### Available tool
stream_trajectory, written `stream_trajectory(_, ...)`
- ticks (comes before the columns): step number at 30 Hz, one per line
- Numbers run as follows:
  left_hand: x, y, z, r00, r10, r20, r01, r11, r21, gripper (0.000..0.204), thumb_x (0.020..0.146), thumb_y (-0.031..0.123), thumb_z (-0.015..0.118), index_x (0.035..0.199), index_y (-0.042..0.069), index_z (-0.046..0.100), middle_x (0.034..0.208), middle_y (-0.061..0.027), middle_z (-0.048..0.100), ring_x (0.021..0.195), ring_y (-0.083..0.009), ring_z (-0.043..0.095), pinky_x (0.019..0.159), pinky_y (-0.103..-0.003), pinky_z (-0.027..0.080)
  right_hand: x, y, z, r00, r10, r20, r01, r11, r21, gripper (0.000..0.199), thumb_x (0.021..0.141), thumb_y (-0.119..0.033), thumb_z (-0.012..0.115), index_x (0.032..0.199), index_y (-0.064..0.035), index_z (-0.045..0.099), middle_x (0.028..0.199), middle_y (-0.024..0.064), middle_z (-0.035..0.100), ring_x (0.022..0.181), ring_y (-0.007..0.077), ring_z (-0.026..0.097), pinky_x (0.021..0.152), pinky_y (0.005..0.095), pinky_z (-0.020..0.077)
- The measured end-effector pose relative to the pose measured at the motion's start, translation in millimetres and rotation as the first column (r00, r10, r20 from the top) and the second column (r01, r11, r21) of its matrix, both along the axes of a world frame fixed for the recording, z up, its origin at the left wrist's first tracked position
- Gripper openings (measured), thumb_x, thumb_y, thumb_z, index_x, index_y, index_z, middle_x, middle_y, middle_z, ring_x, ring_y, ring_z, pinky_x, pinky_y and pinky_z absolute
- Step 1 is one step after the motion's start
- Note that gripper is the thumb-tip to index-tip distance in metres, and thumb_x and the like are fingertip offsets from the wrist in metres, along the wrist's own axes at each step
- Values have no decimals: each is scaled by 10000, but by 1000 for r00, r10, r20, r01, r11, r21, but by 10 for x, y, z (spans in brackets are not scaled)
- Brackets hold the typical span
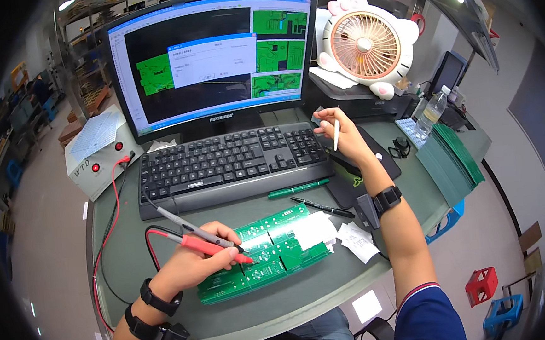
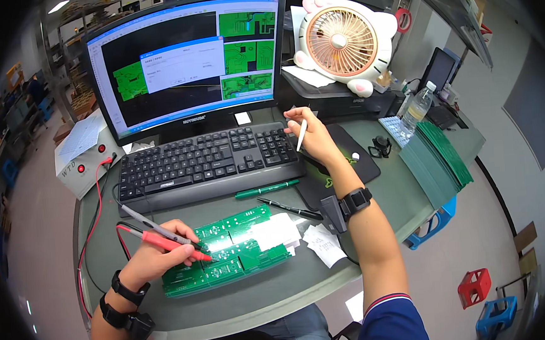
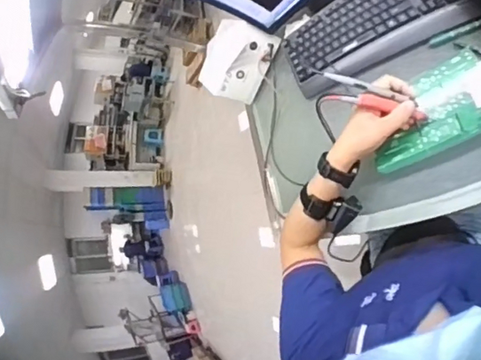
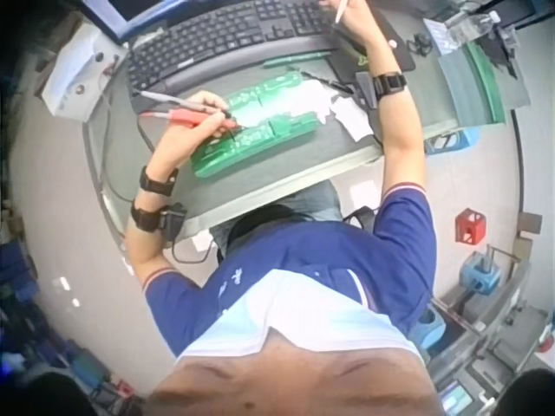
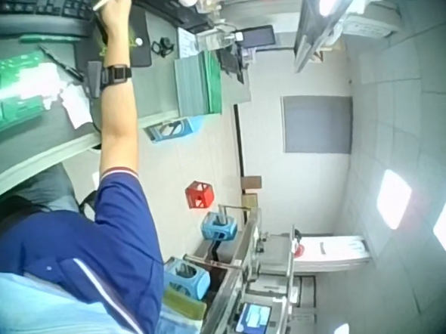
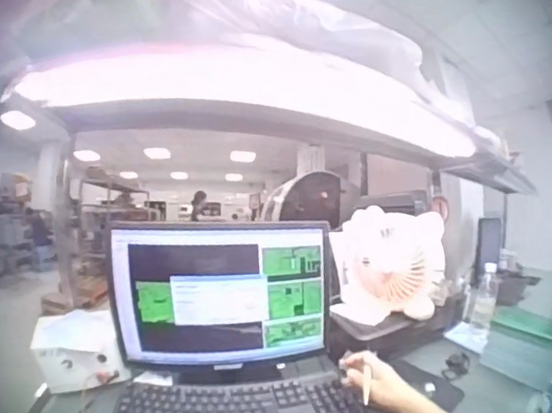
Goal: Test a printed circuit board using a multimeter probe and marking test points.
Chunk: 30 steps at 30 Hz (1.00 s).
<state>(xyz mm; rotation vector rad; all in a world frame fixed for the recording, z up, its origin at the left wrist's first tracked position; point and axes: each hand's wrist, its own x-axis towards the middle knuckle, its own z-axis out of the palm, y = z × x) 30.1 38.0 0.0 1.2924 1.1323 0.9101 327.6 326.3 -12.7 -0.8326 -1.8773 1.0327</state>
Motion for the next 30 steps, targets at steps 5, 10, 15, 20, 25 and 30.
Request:
stream_trajectory(5, 3, -27, -14, 1000, -13, 1, 13, 1000, 10, 259, 925, 225, 643, 1065, 16, 581, 924, -40, 638, 763, -64, 606, 676, -221, 498, 21, -6, -42, 1000, 7, -20, -7, 1000, -7, 237, 998, -158, 538, 1213, -60, 515, 1297, 72, 573, 1019, 155, 630, 865, 286, 469)
stream_trajectory(10, 3, -33, -16, 1000, -12, 4, 12, 1000, 16, 257, 926, 224, 642, 1065, 16, 582, 925, -40, 639, 760, -64, 606, 674, -221, 497, 9, -16, -40, 1000, -1, 3, 1, 1000, 2, 239, 996, -151, 544, 1214, -58, 516, 1297, 78, 573, 1034, 163, 624, 876, 294, 470)
stream_trajectory(15, -4, -28, -30, 1000, -2, 1, 2, 1000, 17, 244, 922, 214, 643, 1057, 18, 588, 921, -37, 638, 756, -64, 606, 668, -222, 495, -58, -42, -51, 999, -8, -44, 9, 1000, 12, 204, 964, -84, 575, 1155, -17, 547, 1160, 89, 595, 987, 175, 647, 855, 293, 502)
stream_trajectory(20, 7, -23, -15, 1000, 0, -1, 0, 1000, 21, 244, 919, 211, 646, 1053, 15, 590, 911, -36, 637, 747, -64, 607, 665, -221, 495, -33, -32, -45, 1000, 24, 16, -24, 999, 45, 200, 989, -144, 560, 1157, -36, 541, 1227, 83, 605, 1050, 147, 617, 891, 281, 470)
stream_trajectory(25, 2, 1, -27, 1000, 5, 8, -6, 1000, 26, 265, 902, 232, 660, 1028, 7, 596, 872, -42, 650, 732, -62, 614, 646, -217, 495, -27, -255, 220, 972, 122, 203, -136, 989, 56, 242, 1011, -205, 518, 945, 20, 580, 902, 111, 710, 940, 162, 661, 877, 301, 507)
stream_trajectory(30, 2, -6, -26, 1000, 6, 5, -6, 1000, 30, 252, 896, 218, 657, 1026, 9, 600, 873, -50, 659, 737, -62, 617, 645, -215, 494, -186, -406, 213, 876, 21, 483, -205, 921, 331, 147, 968, -167, 550, 941, -24, 569, 914, 97, 711, 836, 268, 667, 731, 357, 502)
